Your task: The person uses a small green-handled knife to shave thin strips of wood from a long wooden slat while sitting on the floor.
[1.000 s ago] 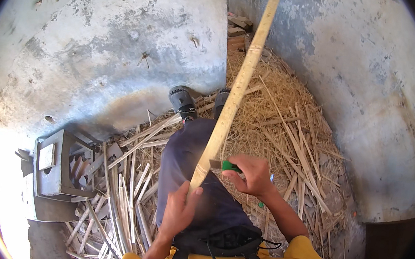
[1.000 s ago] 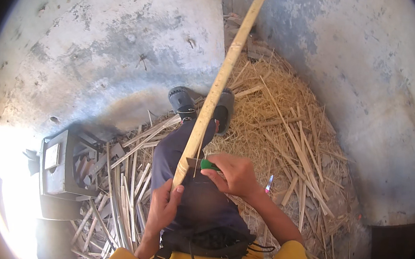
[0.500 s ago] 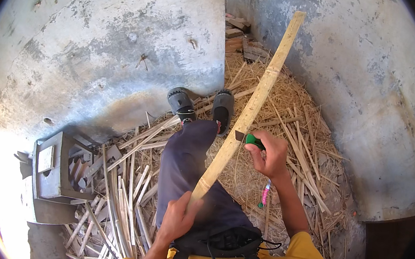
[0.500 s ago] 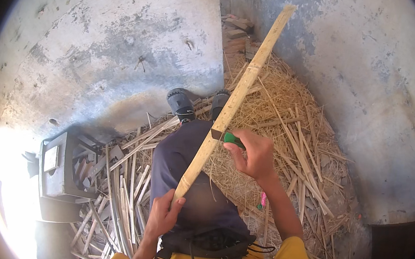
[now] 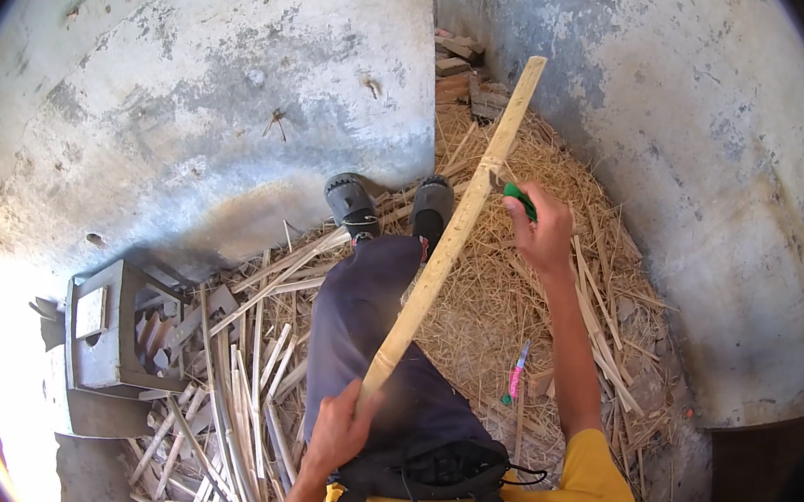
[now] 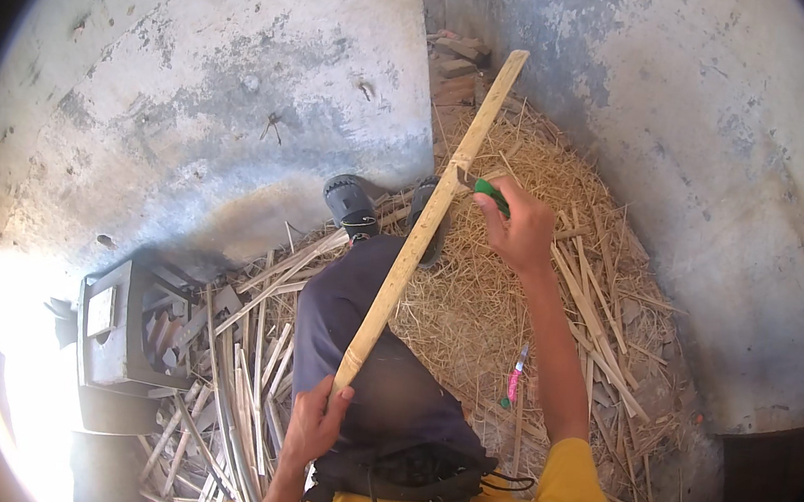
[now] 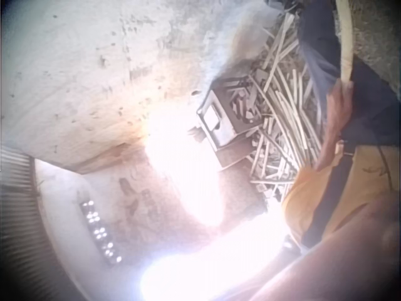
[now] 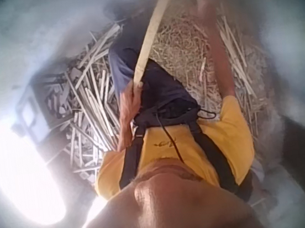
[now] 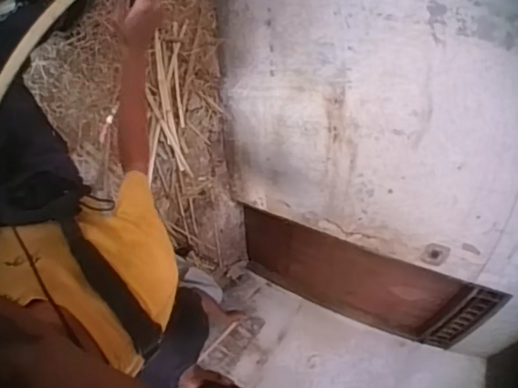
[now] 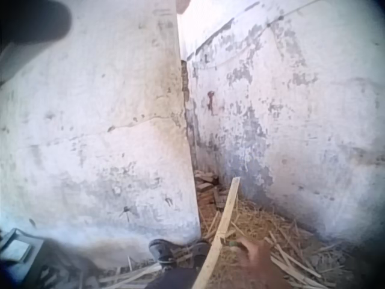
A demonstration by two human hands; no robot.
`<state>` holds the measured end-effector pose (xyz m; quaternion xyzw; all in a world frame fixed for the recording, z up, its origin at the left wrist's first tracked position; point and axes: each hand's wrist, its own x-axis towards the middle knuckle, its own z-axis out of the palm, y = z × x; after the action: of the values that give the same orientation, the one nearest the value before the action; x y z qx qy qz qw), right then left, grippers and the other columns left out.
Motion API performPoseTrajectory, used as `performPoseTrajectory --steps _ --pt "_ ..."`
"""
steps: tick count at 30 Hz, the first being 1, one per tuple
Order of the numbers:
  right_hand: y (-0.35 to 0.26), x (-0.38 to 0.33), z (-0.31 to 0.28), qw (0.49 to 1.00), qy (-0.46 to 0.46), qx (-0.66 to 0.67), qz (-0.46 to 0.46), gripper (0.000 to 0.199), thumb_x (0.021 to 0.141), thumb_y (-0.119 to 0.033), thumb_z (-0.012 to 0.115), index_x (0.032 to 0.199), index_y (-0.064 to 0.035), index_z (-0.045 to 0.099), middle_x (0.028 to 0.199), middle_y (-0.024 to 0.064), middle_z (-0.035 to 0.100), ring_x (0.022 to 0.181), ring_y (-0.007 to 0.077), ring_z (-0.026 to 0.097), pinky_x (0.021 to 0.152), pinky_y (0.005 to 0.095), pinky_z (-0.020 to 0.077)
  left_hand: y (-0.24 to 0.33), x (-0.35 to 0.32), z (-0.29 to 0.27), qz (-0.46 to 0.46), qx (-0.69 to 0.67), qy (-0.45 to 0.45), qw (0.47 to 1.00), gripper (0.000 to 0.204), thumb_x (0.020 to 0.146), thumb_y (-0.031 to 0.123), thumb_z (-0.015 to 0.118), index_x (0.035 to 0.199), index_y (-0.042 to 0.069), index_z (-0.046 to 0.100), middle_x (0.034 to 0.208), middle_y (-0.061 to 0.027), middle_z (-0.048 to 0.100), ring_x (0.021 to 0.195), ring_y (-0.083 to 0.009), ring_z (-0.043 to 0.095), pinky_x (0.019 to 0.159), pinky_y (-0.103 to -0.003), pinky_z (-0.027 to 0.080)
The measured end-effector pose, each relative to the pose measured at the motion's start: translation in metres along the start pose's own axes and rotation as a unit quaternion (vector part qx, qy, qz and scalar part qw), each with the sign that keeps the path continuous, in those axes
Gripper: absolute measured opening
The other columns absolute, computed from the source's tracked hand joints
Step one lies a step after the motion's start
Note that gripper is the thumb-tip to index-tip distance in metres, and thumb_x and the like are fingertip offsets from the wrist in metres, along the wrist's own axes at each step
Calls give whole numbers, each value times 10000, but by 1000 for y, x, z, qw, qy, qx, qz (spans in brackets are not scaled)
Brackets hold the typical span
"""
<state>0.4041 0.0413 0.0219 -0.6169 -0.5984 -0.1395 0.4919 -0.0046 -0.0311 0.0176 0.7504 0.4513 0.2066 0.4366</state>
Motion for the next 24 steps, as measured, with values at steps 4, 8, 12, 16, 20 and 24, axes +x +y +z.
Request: performPoseTrajectory --steps 4,8,12,16,20,24 --pt "4 -4 5 1000 10 -25 -13 342 1092 -415 662 1039 -90 753 731 47 688 556 179 618 520 327 462 -4 3 -1 -12 -6 -7 1000 346 1116 244 629 886 -13 594 610 -127 599 522 -221 609 530 -383 446" --pt "9 -6 14 1000 -12 -24 10 410 1109 -456 617 1056 -75 758 731 58 698 562 193 629 519 337 465 -6 2 3 -12 -10 -8 1000 347 1120 255 625 894 -7 602 607 -121 601 522 -209 618 527 -383 449" --pt "41 -19 40 994 -75 -45 66 425 1100 -467 635 1087 -63 767 773 72 726 634 213 678 602 378 503 -17 -3 4 -37 -3 -1 999 349 1120 261 625 901 -10 613 609 -121 601 523 -218 615 532 -389 449" --pt "159 -13 2 953 115 -112 258 582 1105 -575 560 1156 -30 760 944 93 746 751 167 674 706 376 520 -7 -25 -11 -22 40 -37 998 313 1097 256 651 947 -19 644 671 -203 618 630 -371 635 579 -448 466" --pt "134 -14 -16 938 13 59 341 484 1140 -518 545 1166 -71 727 771 -37 553 564 68 462 544 277 394 -28 -26 -26 -83 37 -55 994 359 1112 291 629 938 -23 652 672 -212 626 605 -395 628 599 -449 470" --pt "54 -29 -7 864 -50 260 429 468 1125 -514 567 1205 -72 698 720 -41 495 580 70 438 542 262 395 -46 -10 -21 -141 -122 -81 979 485 1177 370 496 840 30 574 649 18 476 600 -104 407 556 -338 353"
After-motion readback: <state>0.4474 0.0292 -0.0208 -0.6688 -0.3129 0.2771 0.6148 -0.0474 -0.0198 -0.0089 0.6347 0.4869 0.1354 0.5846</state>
